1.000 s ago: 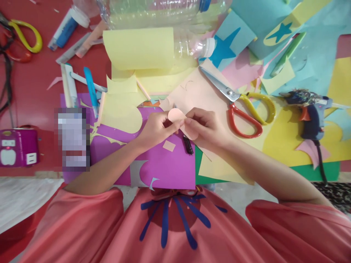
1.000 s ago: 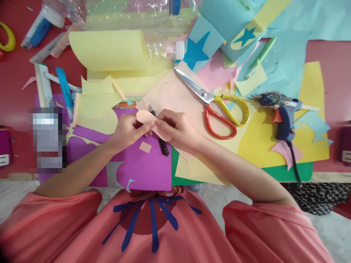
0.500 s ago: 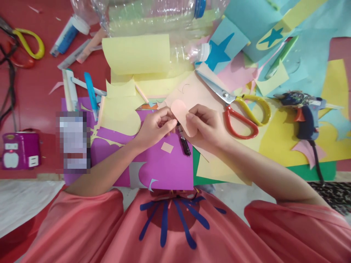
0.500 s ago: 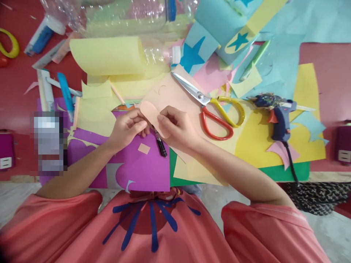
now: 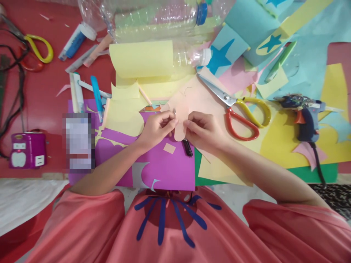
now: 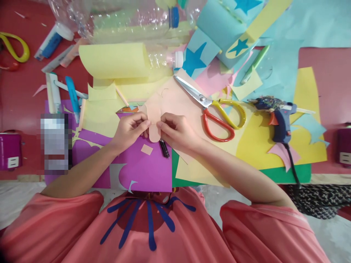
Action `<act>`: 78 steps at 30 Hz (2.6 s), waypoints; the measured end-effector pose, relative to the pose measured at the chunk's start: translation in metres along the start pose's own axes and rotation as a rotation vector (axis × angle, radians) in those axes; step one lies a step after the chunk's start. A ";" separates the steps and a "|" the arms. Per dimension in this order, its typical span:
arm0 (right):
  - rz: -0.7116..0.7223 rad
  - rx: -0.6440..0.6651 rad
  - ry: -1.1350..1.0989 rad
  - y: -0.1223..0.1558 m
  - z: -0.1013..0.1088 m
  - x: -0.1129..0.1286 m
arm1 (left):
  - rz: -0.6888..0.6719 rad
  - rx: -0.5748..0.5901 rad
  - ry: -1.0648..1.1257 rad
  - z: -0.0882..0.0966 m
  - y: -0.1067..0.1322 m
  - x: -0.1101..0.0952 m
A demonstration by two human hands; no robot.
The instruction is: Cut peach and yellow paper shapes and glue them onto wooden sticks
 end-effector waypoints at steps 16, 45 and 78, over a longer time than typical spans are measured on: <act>0.019 0.009 0.087 0.000 -0.001 0.003 | -0.020 0.033 -0.174 -0.002 0.007 -0.001; -0.051 -0.052 0.009 0.004 -0.001 0.001 | -0.011 0.001 -0.065 -0.001 0.007 0.005; -0.088 -0.077 -0.157 0.004 0.003 0.000 | -0.039 0.011 -0.316 -0.003 0.009 0.005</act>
Point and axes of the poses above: each hand's wrist, its own y-axis away from the middle knuckle, its own z-axis out of the back of the hand, x = y × z, the point moved 4 cm from there along -y, towards the middle knuckle, and after that the axes turned 6 degrees about -y, right-handed, at the moved point
